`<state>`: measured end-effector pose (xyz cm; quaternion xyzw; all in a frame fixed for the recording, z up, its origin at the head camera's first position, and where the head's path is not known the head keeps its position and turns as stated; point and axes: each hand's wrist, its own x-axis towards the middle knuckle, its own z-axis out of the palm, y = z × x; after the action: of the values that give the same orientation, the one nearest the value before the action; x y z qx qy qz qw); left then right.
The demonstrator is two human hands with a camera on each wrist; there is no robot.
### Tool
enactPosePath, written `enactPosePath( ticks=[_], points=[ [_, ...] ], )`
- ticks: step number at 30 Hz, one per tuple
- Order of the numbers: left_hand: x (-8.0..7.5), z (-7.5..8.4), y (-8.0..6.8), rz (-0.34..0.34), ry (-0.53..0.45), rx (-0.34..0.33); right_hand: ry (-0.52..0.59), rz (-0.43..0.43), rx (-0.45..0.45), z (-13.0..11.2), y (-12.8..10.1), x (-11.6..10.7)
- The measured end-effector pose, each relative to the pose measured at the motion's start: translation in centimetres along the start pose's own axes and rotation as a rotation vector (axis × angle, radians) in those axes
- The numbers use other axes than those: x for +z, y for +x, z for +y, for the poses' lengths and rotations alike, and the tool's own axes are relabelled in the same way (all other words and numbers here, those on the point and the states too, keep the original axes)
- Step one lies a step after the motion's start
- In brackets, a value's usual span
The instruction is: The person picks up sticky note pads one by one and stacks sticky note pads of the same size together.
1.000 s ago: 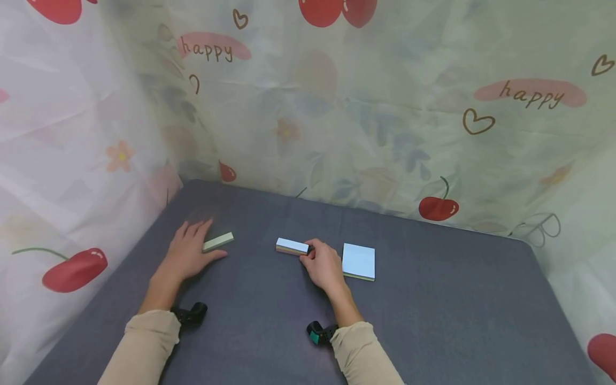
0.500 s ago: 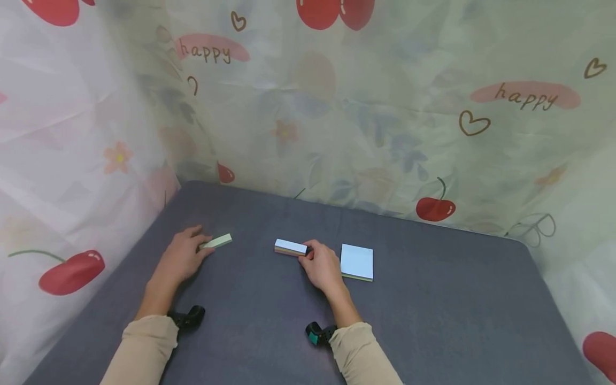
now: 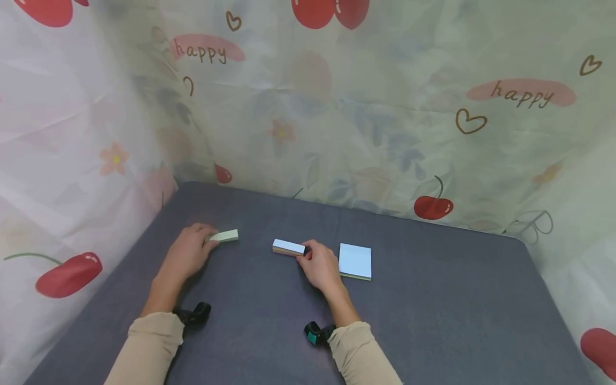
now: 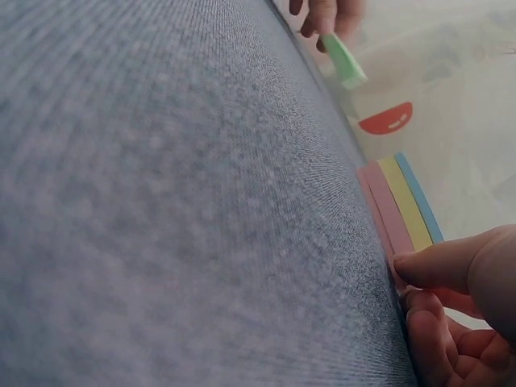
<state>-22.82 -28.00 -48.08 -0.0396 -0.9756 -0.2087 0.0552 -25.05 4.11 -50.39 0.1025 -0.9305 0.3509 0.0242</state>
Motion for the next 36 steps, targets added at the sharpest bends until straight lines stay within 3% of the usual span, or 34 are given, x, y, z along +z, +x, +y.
enactPosePath(
  ticks=[6, 15, 21, 36],
  points=[
    [-0.3, 0.9, 0.4, -0.020, -0.032, -0.007, 0.000, 0.009, -0.006, 0.0, 0.0, 0.0],
    [-0.8, 2.3, 1.0, -0.001, -0.122, 0.065, -0.014, 0.012, -0.014, 0.0, 0.0, 0.1],
    [-1.0, 4.0, 1.4, 0.001, -0.196, 0.070, -0.019, 0.021, -0.023, 0.0, 0.0, 0.1],
    [0.7, 9.0, 3.2, 0.028, -0.331, 0.085, -0.013, -0.008, -0.017, 0.0, 0.0, 0.0]
  ],
)
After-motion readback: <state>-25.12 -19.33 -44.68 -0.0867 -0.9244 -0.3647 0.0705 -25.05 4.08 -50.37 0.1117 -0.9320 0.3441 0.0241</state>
